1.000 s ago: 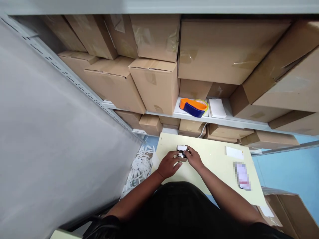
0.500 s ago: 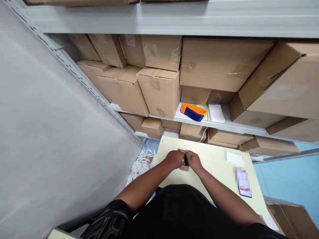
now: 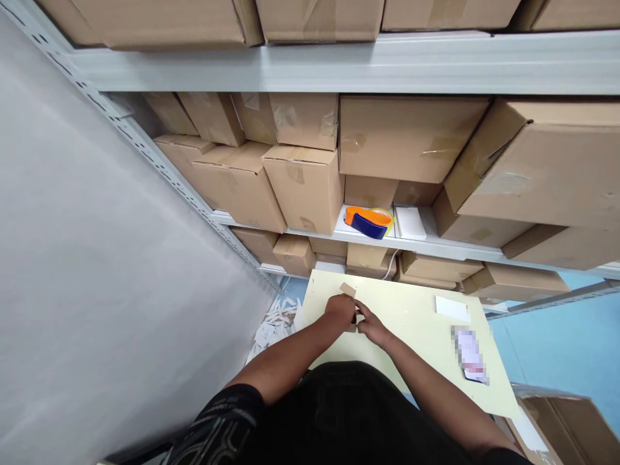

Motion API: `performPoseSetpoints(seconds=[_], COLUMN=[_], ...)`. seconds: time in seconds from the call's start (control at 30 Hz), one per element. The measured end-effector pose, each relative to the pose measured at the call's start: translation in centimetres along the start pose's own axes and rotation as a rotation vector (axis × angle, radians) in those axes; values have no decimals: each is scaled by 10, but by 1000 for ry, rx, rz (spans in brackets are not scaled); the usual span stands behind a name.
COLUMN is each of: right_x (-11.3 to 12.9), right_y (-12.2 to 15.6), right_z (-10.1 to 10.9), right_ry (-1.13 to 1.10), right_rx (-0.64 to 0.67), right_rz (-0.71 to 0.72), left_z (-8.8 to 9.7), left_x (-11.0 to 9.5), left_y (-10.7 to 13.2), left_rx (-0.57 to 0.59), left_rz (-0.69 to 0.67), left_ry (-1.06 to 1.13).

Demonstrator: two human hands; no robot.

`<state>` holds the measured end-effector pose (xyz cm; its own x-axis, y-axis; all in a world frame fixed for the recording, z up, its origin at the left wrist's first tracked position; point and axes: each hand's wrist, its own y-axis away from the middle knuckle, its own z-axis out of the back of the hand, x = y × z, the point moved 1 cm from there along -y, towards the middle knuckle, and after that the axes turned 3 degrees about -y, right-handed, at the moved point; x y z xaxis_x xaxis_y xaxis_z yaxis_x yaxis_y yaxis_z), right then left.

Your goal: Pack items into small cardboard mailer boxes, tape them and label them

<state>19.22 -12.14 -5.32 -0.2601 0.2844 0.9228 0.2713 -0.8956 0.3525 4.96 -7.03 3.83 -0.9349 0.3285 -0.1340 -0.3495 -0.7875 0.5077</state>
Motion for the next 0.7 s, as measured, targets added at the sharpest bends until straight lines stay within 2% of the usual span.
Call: performPoseSetpoints(seconds=[0.1, 0.2, 0.3, 0.43, 0.57, 0.7], right_x=[-1, 6, 12, 12, 11, 14], right_y=[3, 1, -2, -4, -3, -6], right_z=[-2, -6, -9, -9, -9, -7], right_ry=[153, 288, 368, 428, 444, 449], right_rx=[22, -14, -52, -50, -53, -50], right_rz=[-2, 74, 127, 117, 141, 115], left_z=[-1, -4, -8, -13, -14, -10], left_x=[1, 4, 9, 7, 3, 8], left_y=[8, 13, 16, 15, 12, 5], left_rx=[-60, -122, -169, -220, -218, -195], left_rz=[-8, -29, -65, -80, -81, -90], left_ry=[-24, -42, -44, -100, -115, -103])
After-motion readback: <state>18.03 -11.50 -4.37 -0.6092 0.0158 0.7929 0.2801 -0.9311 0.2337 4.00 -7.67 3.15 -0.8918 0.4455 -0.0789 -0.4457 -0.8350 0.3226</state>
